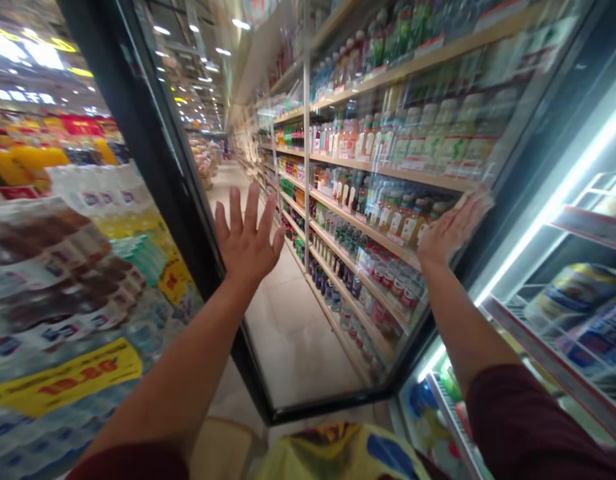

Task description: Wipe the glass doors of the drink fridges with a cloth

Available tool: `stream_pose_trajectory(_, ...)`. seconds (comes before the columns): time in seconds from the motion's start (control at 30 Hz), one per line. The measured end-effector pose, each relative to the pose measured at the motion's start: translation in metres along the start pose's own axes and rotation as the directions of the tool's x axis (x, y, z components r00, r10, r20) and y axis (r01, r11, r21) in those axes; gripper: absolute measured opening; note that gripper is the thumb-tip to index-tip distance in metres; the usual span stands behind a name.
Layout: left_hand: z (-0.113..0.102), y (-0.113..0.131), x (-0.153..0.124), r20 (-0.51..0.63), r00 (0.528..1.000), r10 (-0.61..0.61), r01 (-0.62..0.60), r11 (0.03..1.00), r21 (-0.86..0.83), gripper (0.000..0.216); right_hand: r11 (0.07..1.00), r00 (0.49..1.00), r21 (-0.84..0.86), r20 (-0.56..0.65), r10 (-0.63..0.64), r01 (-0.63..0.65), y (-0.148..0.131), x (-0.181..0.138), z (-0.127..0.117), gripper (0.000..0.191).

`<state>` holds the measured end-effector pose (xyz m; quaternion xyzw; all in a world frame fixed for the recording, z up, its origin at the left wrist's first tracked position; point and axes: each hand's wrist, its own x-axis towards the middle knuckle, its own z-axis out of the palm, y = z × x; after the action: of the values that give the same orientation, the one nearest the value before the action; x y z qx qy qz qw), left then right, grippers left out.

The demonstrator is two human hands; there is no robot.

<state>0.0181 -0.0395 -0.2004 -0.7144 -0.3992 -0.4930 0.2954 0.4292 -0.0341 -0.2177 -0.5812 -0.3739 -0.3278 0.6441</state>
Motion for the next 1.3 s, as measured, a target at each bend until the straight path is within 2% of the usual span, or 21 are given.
stream_pose_trajectory(0.07,-0.001,0.001,0.000,0.006,1.000,-0.017,0.017,1.000,-0.019,0.064,1.000,1.000,-0.013,0.001,0.007,-0.007,-0.014,0.022,0.005,0.074)
stream_pose_trajectory(0.13,-0.001,0.002,0.001,0.006,1.000,-0.024,0.024,0.999,-0.036,0.063,1.000,1.000,-0.016,0.016,-0.025,0.026,-0.035,0.029,0.007,0.072)
stream_pose_trajectory(0.2,-0.001,0.001,0.000,-0.004,1.000,-0.017,0.017,0.999,-0.034,0.063,0.995,0.994,-0.010,0.045,-0.102,0.102,-0.058,0.012,0.005,0.067)
stream_pose_trajectory(0.27,0.000,0.000,0.000,-0.020,1.000,0.013,-0.013,1.000,-0.004,0.064,0.978,0.972,0.004,0.113,-0.208,0.209,-0.081,-0.021,0.000,0.065)
stream_pose_trajectory(0.33,0.001,-0.002,-0.001,-0.031,0.999,0.043,-0.042,0.999,0.023,0.064,0.944,0.924,0.022,0.197,-0.328,0.330,-0.102,-0.052,-0.005,0.063)
stream_pose_trajectory(0.4,0.001,-0.002,-0.001,-0.031,0.999,0.044,-0.043,0.999,0.014,0.063,0.909,0.880,0.027,0.242,-0.409,0.415,-0.123,-0.063,-0.007,0.061)
stream_pose_trajectory(0.57,0.000,-0.001,0.000,-0.041,0.998,0.038,-0.038,0.999,0.008,0.062,0.895,0.862,0.024,0.259,-0.435,0.445,-0.178,-0.023,0.001,0.060)
stream_pose_trajectory(0.63,-0.001,0.000,0.000,-0.054,0.997,0.054,-0.053,0.998,0.022,0.063,0.897,0.865,0.029,0.251,-0.433,0.441,-0.191,-0.022,0.004,0.059)
stream_pose_trajectory(0.7,-0.001,0.001,0.000,-0.052,0.997,0.049,-0.048,0.999,0.018,0.062,0.880,0.848,0.049,0.245,-0.470,0.473,-0.195,-0.041,0.004,0.057)
stream_pose_trajectory(0.8,-0.002,0.001,-0.001,-0.039,0.998,0.044,-0.044,0.999,0.012,0.061,0.801,0.763,0.122,0.249,-0.597,0.587,-0.192,-0.079,0.003,0.056)
stream_pose_trajectory(0.87,-0.001,0.000,-0.001,-0.052,0.996,0.072,-0.069,0.997,0.045,0.063,0.748,0.718,0.158,0.211,-0.664,0.645,-0.195,-0.088,0.003,0.055)
stream_pose_trajectory(0.93,-0.001,-0.001,-0.002,-0.067,0.992,0.104,-0.099,0.992,0.080,0.065,0.735,0.712,0.156,0.183,-0.678,0.660,-0.205,-0.077,0.003,0.053)
stream_pose_trajectory(1.03,-0.001,-0.002,-0.002,-0.074,0.990,0.121,-0.114,0.989,0.094,0.067,0.766,0.745,0.130,0.181,-0.643,0.630,-0.222,-0.051,0.005,0.051)
stream_pose_trajectory(1.13,-0.002,0.000,-0.002,-0.084,0.987,0.133,-0.124,0.987,0.107,0.068,0.792,0.771,0.106,0.183,-0.610,0.601,-0.221,-0.055,0.003,0.051)
stream_pose_trajectory(1.2,-0.003,0.000,-0.002,-0.080,0.989,0.124,-0.116,0.989,0.094,0.068,0.772,0.749,0.095,0.194,-0.634,0.629,-0.209,-0.076,0.001,0.052)
stream_pose_trajectory(1.3,-0.003,0.000,-0.002,-0.049,0.995,0.091,-0.089,0.995,0.033,0.066,0.681,0.651,0.105,0.219,-0.727,0.725,-0.190,-0.097,-0.001,0.054)
